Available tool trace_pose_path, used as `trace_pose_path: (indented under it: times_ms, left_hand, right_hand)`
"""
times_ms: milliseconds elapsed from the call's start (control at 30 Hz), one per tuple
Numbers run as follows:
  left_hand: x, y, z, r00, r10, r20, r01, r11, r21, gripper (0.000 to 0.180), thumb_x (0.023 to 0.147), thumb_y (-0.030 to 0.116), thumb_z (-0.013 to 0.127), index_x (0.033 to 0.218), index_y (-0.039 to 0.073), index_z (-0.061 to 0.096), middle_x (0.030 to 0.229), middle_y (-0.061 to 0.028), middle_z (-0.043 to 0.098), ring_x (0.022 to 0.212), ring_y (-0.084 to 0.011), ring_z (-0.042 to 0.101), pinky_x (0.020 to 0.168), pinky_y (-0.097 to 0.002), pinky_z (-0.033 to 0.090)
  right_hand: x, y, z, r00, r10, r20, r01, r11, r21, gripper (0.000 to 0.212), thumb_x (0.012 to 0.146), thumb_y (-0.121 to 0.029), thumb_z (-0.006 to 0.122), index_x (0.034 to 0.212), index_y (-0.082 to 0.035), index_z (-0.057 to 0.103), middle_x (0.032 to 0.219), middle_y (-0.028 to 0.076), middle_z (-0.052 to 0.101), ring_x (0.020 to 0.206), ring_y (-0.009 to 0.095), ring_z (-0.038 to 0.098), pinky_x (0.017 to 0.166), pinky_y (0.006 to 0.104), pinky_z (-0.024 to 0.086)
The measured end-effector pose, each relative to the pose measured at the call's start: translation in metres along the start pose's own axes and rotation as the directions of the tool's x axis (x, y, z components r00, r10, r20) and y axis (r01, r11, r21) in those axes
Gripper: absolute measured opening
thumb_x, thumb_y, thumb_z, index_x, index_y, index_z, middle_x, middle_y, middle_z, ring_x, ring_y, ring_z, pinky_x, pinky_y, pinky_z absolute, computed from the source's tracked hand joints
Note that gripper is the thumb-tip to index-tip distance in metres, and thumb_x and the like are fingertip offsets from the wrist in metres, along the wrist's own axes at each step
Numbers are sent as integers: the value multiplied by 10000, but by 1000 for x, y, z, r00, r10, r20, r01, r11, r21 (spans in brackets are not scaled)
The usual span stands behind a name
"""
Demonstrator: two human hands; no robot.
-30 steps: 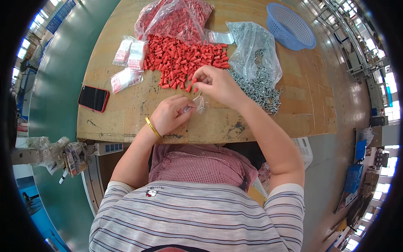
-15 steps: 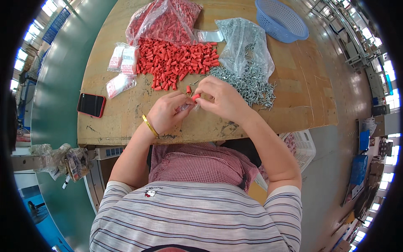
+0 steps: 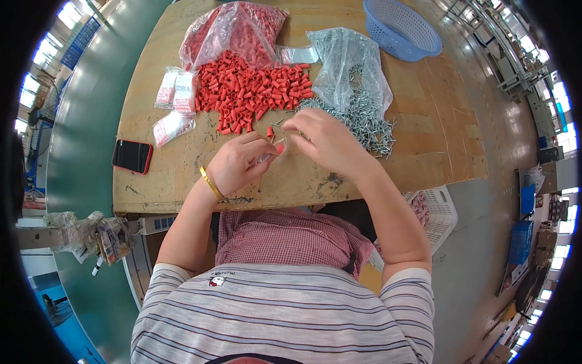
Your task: Count and place small red and silver plastic/metal components into small clear plastic bags.
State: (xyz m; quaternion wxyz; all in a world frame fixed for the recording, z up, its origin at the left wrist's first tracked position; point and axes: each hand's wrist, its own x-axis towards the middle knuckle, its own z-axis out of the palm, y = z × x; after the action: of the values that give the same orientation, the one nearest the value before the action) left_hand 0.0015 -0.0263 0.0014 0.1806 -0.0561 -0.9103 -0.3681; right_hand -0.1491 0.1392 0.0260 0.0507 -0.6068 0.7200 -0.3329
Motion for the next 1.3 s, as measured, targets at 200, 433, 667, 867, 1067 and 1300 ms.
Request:
trace_pose_path:
  times_ms: [200,433,667,867,1067,1300]
  left_hand:
    - [-5,2,6,962,-271,-28,247,912,-328,164,827,82,650,987,50,663,827,-72,630,703,-146,586,655,-267,477]
    - [5,-9,34,828,-558,53,444,596,-668,135,889,136,658,956,20,677,774,44,609,728,-25,513,640,-194,429]
    - [-4,-10,50,811,-585,-9,385,545,-745,112,907,144,649,909,32,645,740,77,540,665,-9,442,583,-181,355]
    - [-10,-27,68,850,-525,48,368,525,-767,131,897,131,659,945,11,637,828,14,630,751,-52,576,687,-202,468]
    - [-10,-38,70,881,-472,43,330,547,-769,87,897,75,647,926,-3,622,892,-32,667,789,-83,625,720,-215,498]
    - [1,-37,70,915,-398,71,331,636,-698,171,925,108,609,1049,-9,629,889,-29,630,780,-74,581,683,-209,466]
  right_hand:
    - [-34,3,28,885,433,172,-426,600,677,143,935,-159,611,967,-20,618,840,-16,598,730,54,544,670,223,440]
    - [-32,4,42,843,538,13,-306,460,833,90,939,-118,591,962,-34,613,832,-30,581,726,25,487,651,192,396]
    - [-39,-5,62,798,577,-172,-270,598,754,72,930,-111,581,888,-52,587,786,-53,516,712,23,443,635,191,372]
    - [-54,5,81,804,570,-171,-275,610,743,85,929,-119,597,903,-39,600,803,-40,546,744,33,490,671,203,415]
    - [-54,18,87,831,537,-145,-257,602,756,64,931,-104,604,944,-46,581,811,-56,525,721,20,466,645,186,389]
    - [-63,21,66,831,532,-161,-219,579,786,68,935,-111,595,942,-45,581,847,-33,552,769,30,511,679,203,426]
